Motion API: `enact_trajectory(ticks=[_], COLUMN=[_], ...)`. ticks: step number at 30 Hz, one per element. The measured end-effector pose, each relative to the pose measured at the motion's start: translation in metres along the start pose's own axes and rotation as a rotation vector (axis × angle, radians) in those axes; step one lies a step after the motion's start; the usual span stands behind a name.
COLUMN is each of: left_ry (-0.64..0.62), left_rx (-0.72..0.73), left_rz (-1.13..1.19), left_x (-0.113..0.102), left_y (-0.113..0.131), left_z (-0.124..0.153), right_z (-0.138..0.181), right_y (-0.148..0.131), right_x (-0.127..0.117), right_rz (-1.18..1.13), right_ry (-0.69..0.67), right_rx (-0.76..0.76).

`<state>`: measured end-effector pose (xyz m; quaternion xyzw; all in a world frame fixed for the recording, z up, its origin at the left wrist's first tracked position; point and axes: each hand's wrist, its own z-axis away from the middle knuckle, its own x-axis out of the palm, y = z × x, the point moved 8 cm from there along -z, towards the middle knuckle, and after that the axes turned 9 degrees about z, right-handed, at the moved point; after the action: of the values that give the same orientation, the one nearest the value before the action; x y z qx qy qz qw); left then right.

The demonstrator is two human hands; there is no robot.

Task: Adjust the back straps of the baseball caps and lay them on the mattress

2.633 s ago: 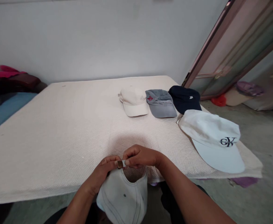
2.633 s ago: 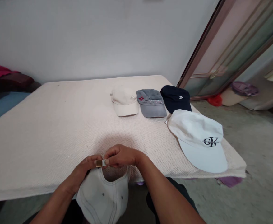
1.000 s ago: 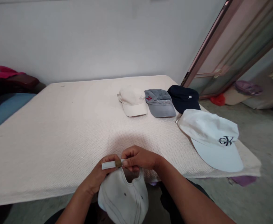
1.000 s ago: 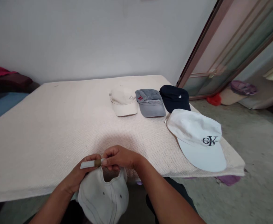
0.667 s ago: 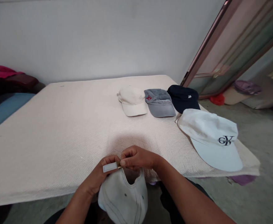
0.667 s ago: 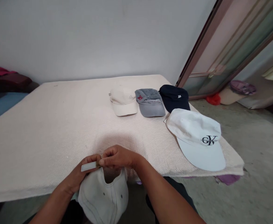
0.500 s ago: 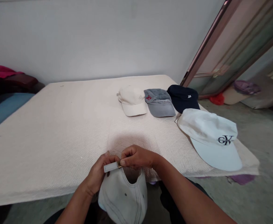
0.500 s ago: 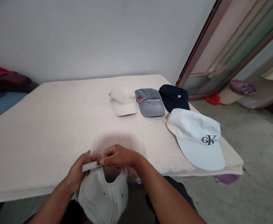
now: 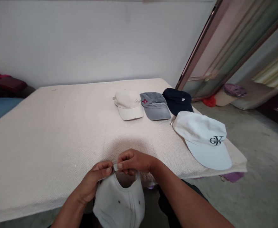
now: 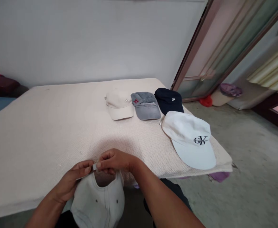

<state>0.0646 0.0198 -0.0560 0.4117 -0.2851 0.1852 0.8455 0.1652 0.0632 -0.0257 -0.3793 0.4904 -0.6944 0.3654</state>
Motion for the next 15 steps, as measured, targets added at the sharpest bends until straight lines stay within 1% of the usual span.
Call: enact_trajectory(ticks=[3, 4, 6, 8, 9, 10, 12, 15], left_ry=[0.079, 0.086, 0.075, 0.052, 0.049, 0.056, 0.083, 0.136], left_rx=[0.117, 0.166, 0.284, 0.397, 0.433, 0.446, 0.416, 0.281], left_rz=[0.230, 0.319, 0.470, 0.550, 0.570, 0.582, 0.585, 0.517], left_x=[-0.008, -0.011, -0.017, -0.020, -0.021, -0.021, -0.020, -0.012], left_y=[0.019, 0.028, 0.048, 0.066, 0.072, 0.074, 0.073, 0.060], left_z=[0.002, 0.002, 0.001, -0.001, -0.002, -0.005, -0.011, -0.022], right_z=[0.009, 0.011, 0.016, 0.019, 0.020, 0.022, 0.027, 0.042], right_y=[-0.010, -0.012, -0.009, -0.002, 0.001, 0.003, 0.002, -0.005], right_x=[-0.006, -0.007, -0.007, -0.008, -0.010, -0.014, -0.029, -0.062], right_rz=[-0.014, -0.025, -0.067, -0.120, -0.147, -0.178, -0.266, -0.418], right_ry=[0.027, 0.023, -0.003, -0.021, -0.008, 0.022, 0.140, 0.413], right_rx=[-0.085, -0.098, -0.090, -0.065, -0.060, -0.064, -0.113, -0.241])
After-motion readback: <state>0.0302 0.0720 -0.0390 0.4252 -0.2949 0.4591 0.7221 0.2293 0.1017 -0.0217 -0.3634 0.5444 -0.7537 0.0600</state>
